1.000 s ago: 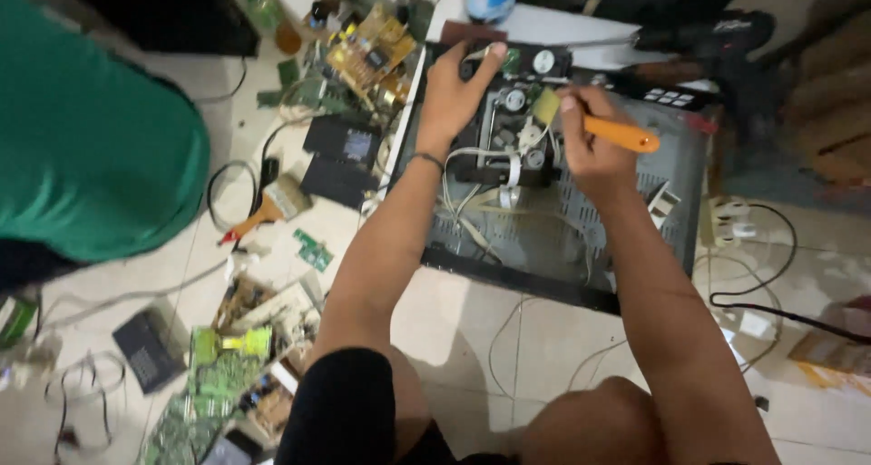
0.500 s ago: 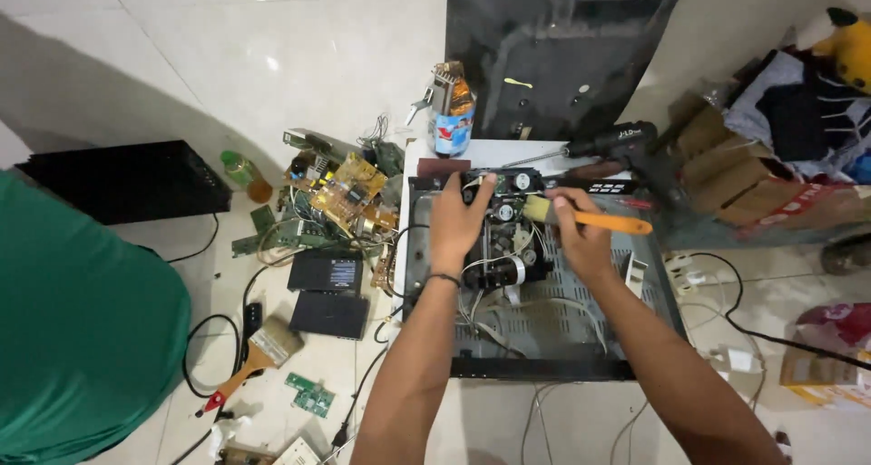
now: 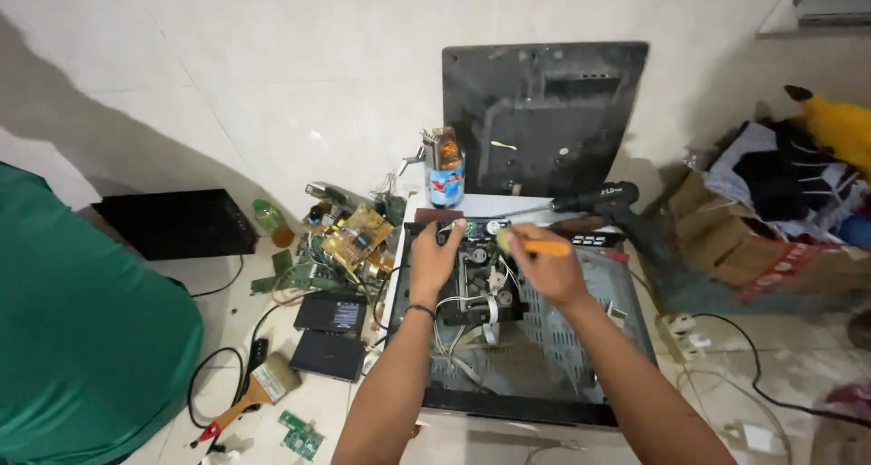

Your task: Disassembling and cleaning the internal components of an electronic device using a brush and a small tool.

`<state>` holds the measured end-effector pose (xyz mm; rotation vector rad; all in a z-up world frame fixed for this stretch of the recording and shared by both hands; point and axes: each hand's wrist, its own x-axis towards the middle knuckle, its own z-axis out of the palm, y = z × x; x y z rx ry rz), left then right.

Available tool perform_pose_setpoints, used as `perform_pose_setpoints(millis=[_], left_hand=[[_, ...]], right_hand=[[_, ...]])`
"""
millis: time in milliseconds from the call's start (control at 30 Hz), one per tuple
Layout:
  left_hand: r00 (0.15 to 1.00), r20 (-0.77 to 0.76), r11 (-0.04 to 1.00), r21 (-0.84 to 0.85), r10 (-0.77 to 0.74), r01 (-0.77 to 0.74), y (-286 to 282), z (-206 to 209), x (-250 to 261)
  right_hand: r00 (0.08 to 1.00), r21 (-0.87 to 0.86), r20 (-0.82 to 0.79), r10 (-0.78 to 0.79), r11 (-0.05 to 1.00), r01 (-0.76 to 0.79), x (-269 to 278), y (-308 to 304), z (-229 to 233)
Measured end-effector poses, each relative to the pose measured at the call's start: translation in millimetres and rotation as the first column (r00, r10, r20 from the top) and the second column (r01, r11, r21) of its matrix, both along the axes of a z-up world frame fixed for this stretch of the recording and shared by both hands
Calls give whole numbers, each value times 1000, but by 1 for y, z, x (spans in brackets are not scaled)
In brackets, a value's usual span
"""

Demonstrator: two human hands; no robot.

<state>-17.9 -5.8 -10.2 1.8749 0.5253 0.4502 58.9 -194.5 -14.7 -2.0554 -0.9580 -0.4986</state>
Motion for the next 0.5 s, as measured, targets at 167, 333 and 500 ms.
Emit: perform_pose_setpoints(millis=[167,333,500], left_hand=[[998,-60,1000,10,19,-19,2,-5,3],[995,-95,1000,4,24,-24,1,-3,7],[998,-60,1000,-24,-3,1,-6,10,3]], right_hand=[[923,-54,-321,211,969,-240,29,-16,-13],[955,-142,-273,113,978,-156,12,-23,1],[934,-84,-357,-3,996,-29,30,-21,-5]])
